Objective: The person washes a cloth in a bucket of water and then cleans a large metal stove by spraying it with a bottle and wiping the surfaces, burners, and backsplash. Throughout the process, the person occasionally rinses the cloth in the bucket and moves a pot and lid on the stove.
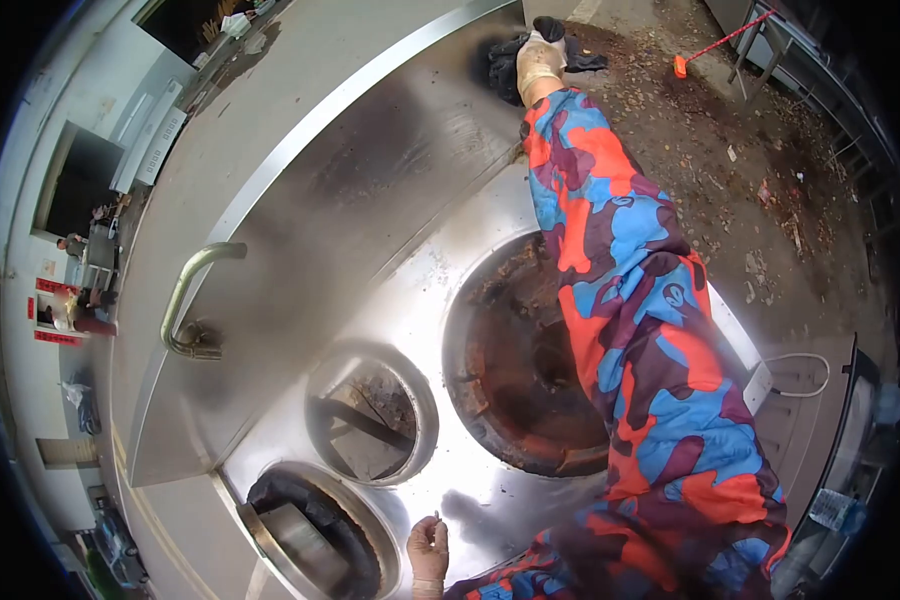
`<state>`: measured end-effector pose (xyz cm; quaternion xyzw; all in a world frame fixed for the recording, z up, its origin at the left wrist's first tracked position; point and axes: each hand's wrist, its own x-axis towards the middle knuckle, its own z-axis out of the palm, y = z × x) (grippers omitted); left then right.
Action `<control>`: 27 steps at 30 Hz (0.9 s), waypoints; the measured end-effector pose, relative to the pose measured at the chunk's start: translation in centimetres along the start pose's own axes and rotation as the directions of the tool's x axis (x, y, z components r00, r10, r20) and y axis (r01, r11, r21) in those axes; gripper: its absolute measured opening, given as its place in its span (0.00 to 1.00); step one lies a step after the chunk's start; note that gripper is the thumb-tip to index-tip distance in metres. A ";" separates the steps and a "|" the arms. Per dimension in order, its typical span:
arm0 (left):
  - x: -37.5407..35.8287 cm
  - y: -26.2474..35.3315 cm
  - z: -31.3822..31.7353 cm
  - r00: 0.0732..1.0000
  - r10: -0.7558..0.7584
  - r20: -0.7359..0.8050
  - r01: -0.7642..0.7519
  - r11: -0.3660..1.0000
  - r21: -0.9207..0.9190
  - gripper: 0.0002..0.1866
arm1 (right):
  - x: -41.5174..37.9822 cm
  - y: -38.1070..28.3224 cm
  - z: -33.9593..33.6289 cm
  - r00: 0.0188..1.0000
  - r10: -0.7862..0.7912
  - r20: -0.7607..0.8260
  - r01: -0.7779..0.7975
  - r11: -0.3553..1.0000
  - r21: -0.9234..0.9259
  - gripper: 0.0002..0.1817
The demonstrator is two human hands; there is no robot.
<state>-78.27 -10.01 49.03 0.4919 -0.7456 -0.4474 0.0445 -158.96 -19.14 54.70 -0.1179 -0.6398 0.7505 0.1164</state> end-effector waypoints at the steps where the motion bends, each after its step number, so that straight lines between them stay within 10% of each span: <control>1: 0.0 -0.2 0.1 1.000 0.007 -0.001 -0.007 1.000 -0.009 0.09 | 0.4 2.5 0.7 0.998 -0.012 -0.056 0.014 0.999 0.044 0.19; 4: -0.5 -0.8 0.0 1.000 -0.008 0.004 0.008 1.000 -0.025 0.09 | -7.6 5.6 -0.3 0.993 0.071 -0.093 -0.075 0.996 -0.045 0.08; 9: -0.2 0.1 -0.1 0.996 -0.090 0.028 0.091 0.995 -0.051 0.10 | -15.7 12.2 -1.2 0.983 0.170 -0.064 -0.181 0.954 -0.238 0.24; 11: 0.1 0.7 -0.1 0.998 -0.061 0.028 0.062 0.998 -0.025 0.10 | -13.3 15.3 0.4 0.825 0.539 -0.169 -0.564 0.795 -0.222 0.26; 14: 0.2 0.0 0.6 0.999 -0.044 0.016 0.044 0.999 -0.023 0.10 | -10.4 7.1 -4.4 0.999 -0.019 0.046 0.043 0.789 -0.613 0.41; 20: 0.2 1.7 -0.8 0.963 -0.205 0.173 0.144 0.940 0.310 0.21 | -4.9 4.6 -4.5 0.890 -0.450 0.071 0.439 0.805 -0.398 0.43; 24: 0.0 1.4 -0.7 0.960 -0.223 0.172 0.172 0.947 0.271 0.20 | -5.2 9.5 -4.1 0.900 -0.435 0.035 0.411 0.817 -0.404 0.38; 25: -0.1 1.3 -0.6 0.960 -0.215 0.179 0.165 0.952 0.259 0.20 | -5.1 10.2 -4.6 0.994 -0.083 0.066 0.105 0.863 -0.494 0.38; 27: -0.4 -1.6 0.5 0.976 -0.174 0.130 0.159 0.980 0.120 0.14 | -5.4 11.8 -4.8 0.999 0.006 0.051 0.028 0.757 -0.652 0.39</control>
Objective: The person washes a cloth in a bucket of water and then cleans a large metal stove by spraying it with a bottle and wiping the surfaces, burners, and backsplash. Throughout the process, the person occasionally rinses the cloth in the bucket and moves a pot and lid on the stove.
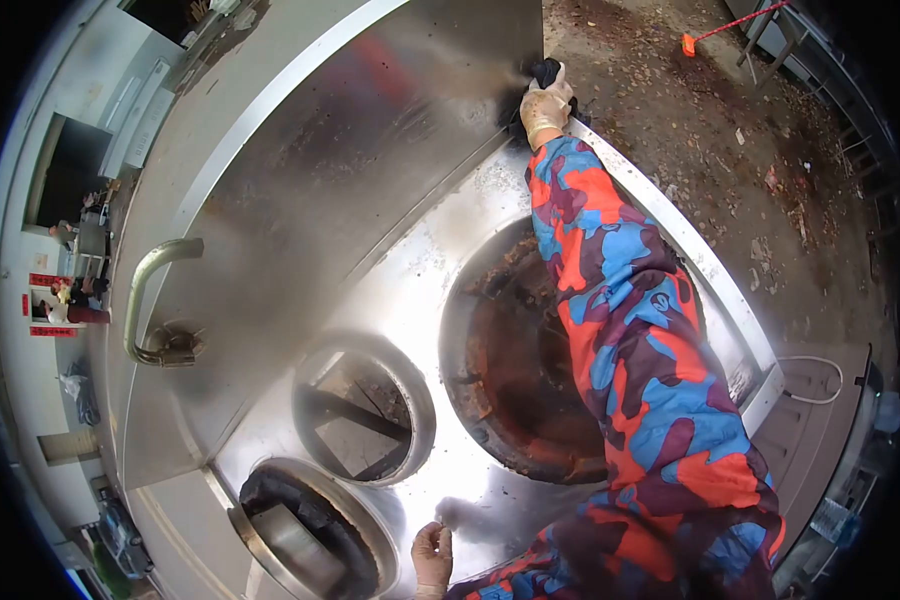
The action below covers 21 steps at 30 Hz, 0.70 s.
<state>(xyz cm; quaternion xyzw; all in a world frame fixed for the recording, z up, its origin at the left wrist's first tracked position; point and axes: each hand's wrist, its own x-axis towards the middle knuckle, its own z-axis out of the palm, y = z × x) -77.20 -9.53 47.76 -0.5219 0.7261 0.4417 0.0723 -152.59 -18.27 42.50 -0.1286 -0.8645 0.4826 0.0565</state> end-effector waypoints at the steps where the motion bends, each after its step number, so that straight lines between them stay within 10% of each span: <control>1: 0.0 -0.3 0.4 0.998 0.029 -0.060 -0.036 0.991 -0.129 0.10 | -0.4 0.3 0.6 0.998 -0.023 -0.058 0.019 0.998 -0.066 0.39; 8: 0.6 1.2 0.6 0.990 0.137 -0.044 -0.139 0.989 -0.049 0.11 | -12.0 -4.9 -0.6 0.963 0.214 0.162 -0.205 0.976 -0.072 0.45; 12: 0.9 2.0 0.6 0.991 0.129 -0.021 -0.130 0.991 -0.038 0.11 | -23.7 -7.5 -3.9 0.911 -0.189 0.367 0.214 0.976 -0.029 0.47; 15: 1.4 4.2 0.7 0.994 0.109 -0.021 -0.111 0.991 -0.071 0.11 | -31.8 -7.2 -2.7 0.663 -0.616 0.425 0.655 0.752 0.068 0.49; 17: 1.1 6.5 -0.1 0.985 0.170 -0.013 -0.170 0.985 0.042 0.11 | -31.4 -6.9 -3.3 0.566 -0.687 0.456 0.647 0.713 0.271 0.47; 21: 0.3 3.8 -1.0 0.978 0.183 -0.099 -0.186 0.982 -0.024 0.10 | -21.9 -7.5 -3.6 0.752 -0.659 0.005 0.621 0.711 0.330 0.44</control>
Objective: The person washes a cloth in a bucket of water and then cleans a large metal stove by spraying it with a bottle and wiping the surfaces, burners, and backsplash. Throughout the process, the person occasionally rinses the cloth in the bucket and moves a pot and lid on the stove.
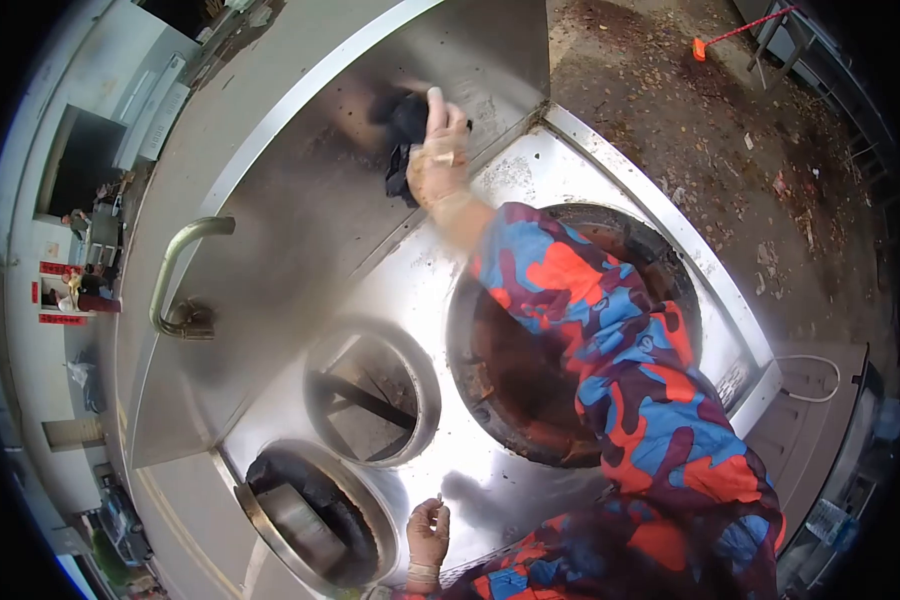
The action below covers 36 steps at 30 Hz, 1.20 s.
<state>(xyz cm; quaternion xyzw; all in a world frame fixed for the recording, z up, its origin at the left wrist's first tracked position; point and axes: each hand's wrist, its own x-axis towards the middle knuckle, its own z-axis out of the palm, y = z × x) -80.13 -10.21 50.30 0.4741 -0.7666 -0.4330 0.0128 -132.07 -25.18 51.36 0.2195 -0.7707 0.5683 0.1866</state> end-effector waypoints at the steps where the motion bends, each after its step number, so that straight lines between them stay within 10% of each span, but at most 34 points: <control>1: -0.4 -1.4 -0.3 0.999 -0.034 0.000 0.034 0.999 -0.020 0.11 | 2.8 1.9 -1.2 0.995 0.007 -0.099 -0.014 0.998 -0.067 0.39; 5: -2.2 -3.5 -0.3 0.997 -0.076 -0.031 0.075 0.996 -0.041 0.11 | 12.2 9.4 -4.0 0.785 0.536 -0.310 -0.593 0.794 -0.130 0.26; 9: -3.1 -4.8 0.9 0.997 -0.075 -0.025 0.072 0.991 -0.109 0.11 | 9.4 3.8 -2.1 0.781 0.576 -0.242 -0.622 0.751 -0.222 0.30; 14: -2.7 -3.1 0.6 0.997 -0.081 -0.011 0.079 0.992 -0.102 0.11 | -5.3 -7.5 4.1 1.000 -0.008 0.005 0.009 0.975 -0.223 0.38; 20: -2.1 -1.7 -0.4 0.993 -0.107 -0.041 0.106 0.993 -0.045 0.11 | -16.0 -14.7 8.3 0.602 -0.660 0.450 0.720 0.692 0.052 0.24; 26: -2.4 -3.9 -0.5 0.994 -0.084 -0.071 0.078 0.994 -0.081 0.11 | -5.1 -10.9 4.4 0.849 -0.526 -0.057 0.525 0.851 -0.023 0.33; 29: -2.6 -4.1 0.0 0.998 -0.056 -0.039 0.054 0.997 -0.056 0.11 | 3.6 -7.2 1.7 0.914 -0.201 -0.352 0.158 0.977 -0.145 0.34; 32: -2.8 -3.6 0.3 0.999 -0.046 -0.026 0.043 0.995 -0.092 0.11 | 8.6 -4.8 0.2 0.886 0.338 -0.316 -0.376 0.924 -0.065 0.33; 36: -3.2 -5.1 0.9 0.997 -0.078 -0.027 0.073 0.985 -0.153 0.11 | 2.7 -10.7 2.9 0.951 0.006 -0.308 -0.069 0.978 -0.195 0.39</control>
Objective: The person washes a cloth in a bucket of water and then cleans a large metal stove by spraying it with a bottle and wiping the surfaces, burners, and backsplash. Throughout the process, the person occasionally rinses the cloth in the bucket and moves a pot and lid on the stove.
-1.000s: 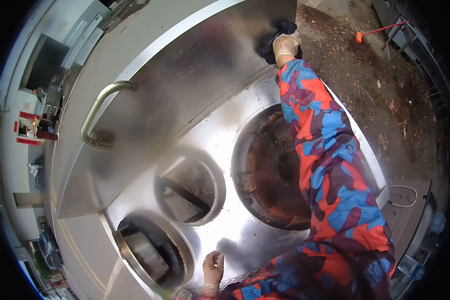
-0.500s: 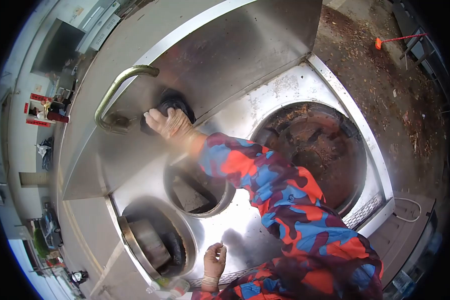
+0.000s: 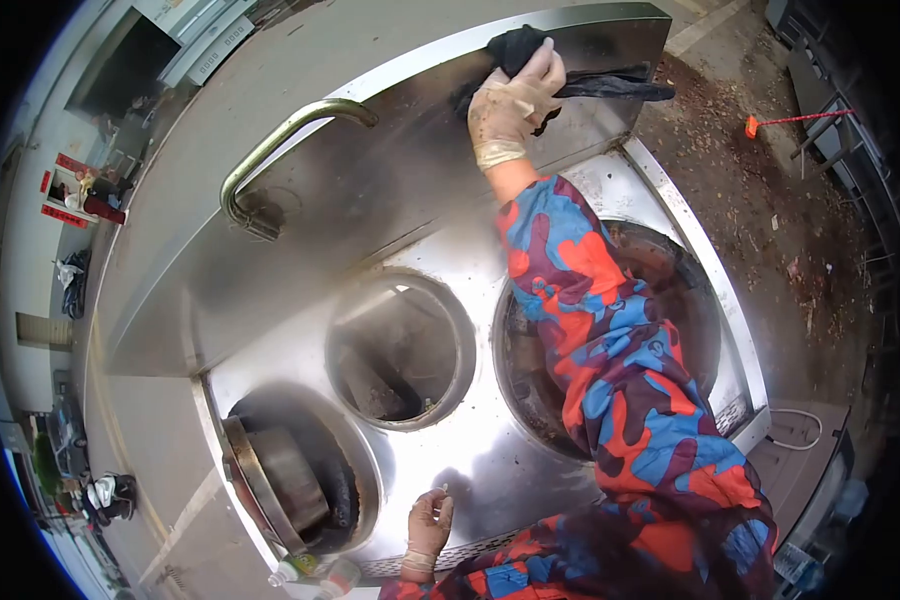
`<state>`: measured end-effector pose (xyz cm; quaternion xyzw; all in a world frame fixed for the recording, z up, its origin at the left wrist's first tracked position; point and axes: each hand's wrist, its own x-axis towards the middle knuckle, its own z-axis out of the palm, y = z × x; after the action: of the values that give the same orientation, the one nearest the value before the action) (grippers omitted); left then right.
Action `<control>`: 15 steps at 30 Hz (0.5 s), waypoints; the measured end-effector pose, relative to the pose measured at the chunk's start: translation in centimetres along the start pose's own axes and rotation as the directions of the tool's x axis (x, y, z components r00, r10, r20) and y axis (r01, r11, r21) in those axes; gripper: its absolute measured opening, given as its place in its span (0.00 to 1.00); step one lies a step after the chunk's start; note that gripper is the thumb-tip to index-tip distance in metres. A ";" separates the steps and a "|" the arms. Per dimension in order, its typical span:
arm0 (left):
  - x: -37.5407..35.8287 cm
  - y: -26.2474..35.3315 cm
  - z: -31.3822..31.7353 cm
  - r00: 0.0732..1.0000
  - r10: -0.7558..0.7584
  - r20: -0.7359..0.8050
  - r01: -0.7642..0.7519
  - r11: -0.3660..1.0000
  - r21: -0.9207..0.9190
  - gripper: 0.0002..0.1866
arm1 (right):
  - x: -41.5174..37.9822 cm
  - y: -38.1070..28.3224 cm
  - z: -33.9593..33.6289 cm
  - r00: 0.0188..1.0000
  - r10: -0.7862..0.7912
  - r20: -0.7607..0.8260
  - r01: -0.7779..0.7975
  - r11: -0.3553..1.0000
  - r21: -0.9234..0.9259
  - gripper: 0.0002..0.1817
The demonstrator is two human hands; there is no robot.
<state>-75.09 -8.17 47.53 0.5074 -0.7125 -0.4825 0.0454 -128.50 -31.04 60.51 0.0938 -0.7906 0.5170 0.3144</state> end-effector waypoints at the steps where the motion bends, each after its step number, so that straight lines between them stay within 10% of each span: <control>1: 0.0 0.3 -0.1 1.000 0.002 -0.002 -0.002 1.000 0.003 0.11 | -2.8 -1.9 -0.2 0.987 -0.162 -0.011 0.163 0.984 0.066 0.41; 6: -0.5 1.3 -0.9 0.999 -0.010 -0.034 0.012 0.999 0.047 0.11 | -17.0 -7.6 -0.9 0.815 -0.554 0.170 0.502 0.821 0.272 0.34; 8: -0.7 1.5 -1.5 0.999 -0.034 -0.041 0.038 0.992 0.119 0.12 | -19.5 -7.7 -0.3 0.500 -0.817 0.288 0.654 0.573 0.493 0.28; 12: -1.2 1.2 -2.0 0.995 -0.050 -0.082 0.058 0.994 0.092 0.12 | -15.9 -6.4 -0.2 0.486 -0.864 0.133 0.742 0.489 0.459 0.25; 15: -1.1 1.7 -2.2 0.995 -0.088 -0.056 0.094 0.988 0.125 0.12 | -10.4 -4.0 -0.3 0.758 -0.652 0.024 0.606 0.717 0.345 0.30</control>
<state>-74.51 -8.71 50.34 0.5533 -0.7166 -0.4246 0.0086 -118.32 -34.43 57.43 0.4434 -0.6382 0.4904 0.3944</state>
